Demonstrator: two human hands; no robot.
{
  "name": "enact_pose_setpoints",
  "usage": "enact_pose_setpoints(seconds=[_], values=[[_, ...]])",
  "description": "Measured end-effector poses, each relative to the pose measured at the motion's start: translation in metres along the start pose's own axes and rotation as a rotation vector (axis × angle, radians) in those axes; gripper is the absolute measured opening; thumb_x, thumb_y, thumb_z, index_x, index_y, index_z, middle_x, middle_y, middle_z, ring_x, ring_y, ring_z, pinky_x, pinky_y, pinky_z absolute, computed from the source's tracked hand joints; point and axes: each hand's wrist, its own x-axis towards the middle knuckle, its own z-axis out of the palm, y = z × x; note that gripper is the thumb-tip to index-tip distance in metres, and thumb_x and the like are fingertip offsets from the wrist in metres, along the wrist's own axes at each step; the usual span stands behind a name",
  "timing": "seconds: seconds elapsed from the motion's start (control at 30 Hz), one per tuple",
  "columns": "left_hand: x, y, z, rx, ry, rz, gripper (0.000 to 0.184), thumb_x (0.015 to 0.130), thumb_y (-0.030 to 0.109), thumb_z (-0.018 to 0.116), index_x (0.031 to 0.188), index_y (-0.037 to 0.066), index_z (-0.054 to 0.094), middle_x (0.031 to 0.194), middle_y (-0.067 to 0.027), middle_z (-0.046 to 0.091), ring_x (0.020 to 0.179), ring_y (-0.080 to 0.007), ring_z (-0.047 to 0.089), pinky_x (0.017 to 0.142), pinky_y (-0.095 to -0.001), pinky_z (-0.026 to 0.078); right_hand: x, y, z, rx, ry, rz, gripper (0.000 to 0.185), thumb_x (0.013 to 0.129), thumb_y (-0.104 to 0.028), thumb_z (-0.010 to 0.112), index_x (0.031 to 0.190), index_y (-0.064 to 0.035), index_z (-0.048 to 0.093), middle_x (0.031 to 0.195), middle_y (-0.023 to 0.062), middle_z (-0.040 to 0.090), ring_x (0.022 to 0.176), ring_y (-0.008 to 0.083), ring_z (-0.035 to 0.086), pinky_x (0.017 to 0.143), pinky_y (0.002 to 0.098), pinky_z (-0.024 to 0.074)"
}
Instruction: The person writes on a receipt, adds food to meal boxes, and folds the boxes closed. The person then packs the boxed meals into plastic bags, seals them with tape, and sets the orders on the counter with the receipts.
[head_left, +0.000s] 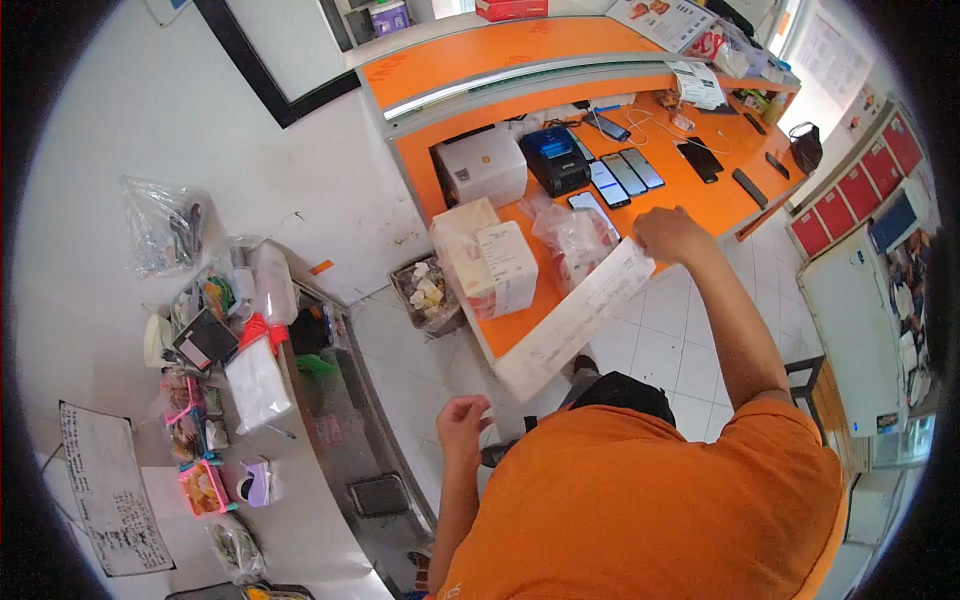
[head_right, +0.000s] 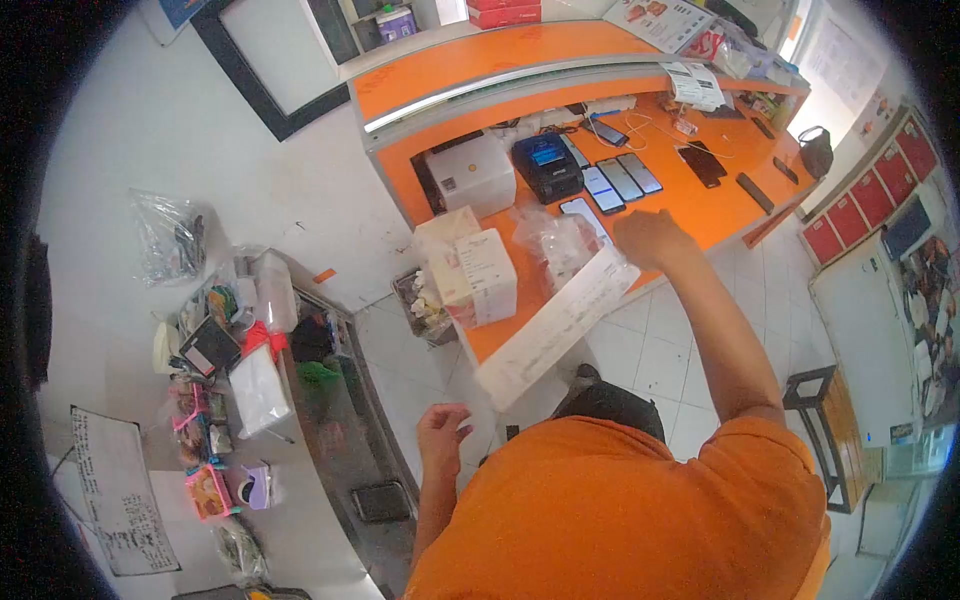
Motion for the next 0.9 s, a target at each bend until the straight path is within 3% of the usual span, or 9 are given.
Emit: enact_pose_setpoints(seconds=[0.07, 0.23, 0.27, 0.4, 0.5, 0.53, 0.6, 0.73, 0.9], values=[[0.011, -0.015, 0.044, 0.063, -0.069, -0.048, 0.006, 0.095, 0.004, 0.072, 0.100, 0.003, 0.068, 0.100, -0.0077, 0.074, 0.092, -0.0167, 0.071, 0.075, -0.0329, 0.061, 0.036, 0.024, -0.004, -0.117, 0.030, 0.031, 0.023, 0.096, -0.020, 0.060, 0.108, -0.0072, 0.076, 0.114, 0.0159, 0.076, 0.113, 0.0365, 0.071, 0.095, 0.0595, 0.0504], [0.046, -0.059, 0.151, 0.071, -0.137, -0.145, 0.022, 0.094, 0.006, 0.074, 0.113, 0.003, 0.063, 0.100, -0.0084, 0.075, 0.091, -0.0157, 0.070, 0.073, -0.0302, 0.059, 0.169, 0.052, 0.003, -0.160, 0.024, -0.239, 0.023, 0.088, -0.013, 0.066, 0.107, -0.0035, 0.073, 0.109, 0.0185, 0.075, 0.111, 0.0345, 0.071, 0.095, 0.0604, 0.0491], [0.052, -0.069, 0.167, 0.194, -0.206, -0.121, 0.031, 0.100, 0.018, 0.071, 0.124, 0.003, 0.059, 0.113, -0.0110, 0.073, 0.102, -0.0181, 0.069, 0.081, -0.0343, 0.058, 0.188, 0.052, 0.003, -0.161, 0.029, -0.285, 0.024, 0.088, -0.013, 0.065, 0.108, -0.0051, 0.074, 0.110, 0.0177, 0.076, 0.110, 0.0349, 0.072, 0.095, 0.0604, 0.0488], [0.061, -0.069, 0.242, -0.283, -0.285, -0.304, 0.054, 0.107, 0.048, 0.055, 0.138, 0.005, 0.052, 0.141, -0.0145, 0.061, 0.130, -0.0275, 0.058, 0.106, -0.0441, 0.047, 0.231, 0.044, -0.008, -0.127, 0.012, -0.482, 0.028, 0.086, -0.011, 0.065, 0.112, -0.0087, 0.076, 0.111, 0.0162, 0.076, 0.110, 0.0352, 0.072, 0.096, 0.0598, 0.0482], [0.053, -0.086, 0.278, -0.231, -0.214, -0.059, 0.053, 0.106, 0.046, 0.059, 0.140, 0.006, 0.050, 0.143, -0.0135, 0.060, 0.132, -0.0278, 0.057, 0.107, -0.0448, 0.045, 0.265, 0.044, 0.002, -0.078, -0.093, -0.604, 0.035, 0.084, -0.008, 0.066, 0.118, -0.0069, 0.074, 0.114, 0.0201, 0.075, 0.112, 0.0343, 0.072, 0.094, 0.0548, 0.0527], [0.051, -0.091, 0.292, -0.208, -0.112, -0.021, 0.029, 0.105, 0.024, 0.065, 0.128, 0.009, 0.056, 0.133, -0.0066, 0.066, 0.119, -0.0181, 0.063, 0.096, -0.0351, 0.051, 0.269, 0.041, 0.000, -0.034, -0.160, -0.636, 0.038, 0.084, -0.007, 0.065, 0.121, -0.0067, 0.074, 0.115, 0.0209, 0.074, 0.113, 0.0339, 0.071, 0.094, 0.0529, 0.0538], [0.059, -0.106, 0.308, -0.184, 0.003, 0.049, 0.025, 0.102, 0.017, 0.068, 0.123, 0.008, 0.057, 0.127, -0.0073, 0.068, 0.114, -0.0165, 0.065, 0.092, -0.0333, 0.052, 0.287, 0.038, 0.014, 0.029, -0.193, -0.787, 0.047, 0.085, -0.006, 0.064, 0.131, -0.0051, 0.069, 0.116, 0.0227, 0.074, 0.110, 0.0341, 0.073, 0.089, 0.0463, 0.0588], [0.064, -0.111, 0.334, -0.088, 0.242, 0.133, 0.017, 0.099, 0.008, 0.072, 0.109, 0.006, 0.059, 0.103, -0.0050, 0.073, 0.096, -0.0139, 0.069, 0.081, -0.0296, 0.055, 0.342, 0.005, 0.095, 0.120, -0.112, -0.876, 0.029, 0.080, -0.006, 0.069, 0.106, 0.0018, 0.077, 0.102, 0.0251, 0.075, 0.097, 0.0396, 0.074, 0.083, 0.0470, 0.0576], [0.084, -0.145, 0.334, 0.023, 0.439, 0.255, 0.021, 0.093, 0.009, 0.080, 0.097, 0.004, 0.060, 0.091, -0.0065, 0.073, 0.082, -0.0109, 0.068, 0.073, -0.0254, 0.053, 0.311, -0.020, 0.103, -0.059, -0.168, -1.111, 0.028, 0.085, -0.013, 0.066, 0.104, 0.0025, 0.078, 0.107, 0.0242, 0.076, 0.097, 0.0376, 0.075, 0.081, 0.0470, 0.0581]])
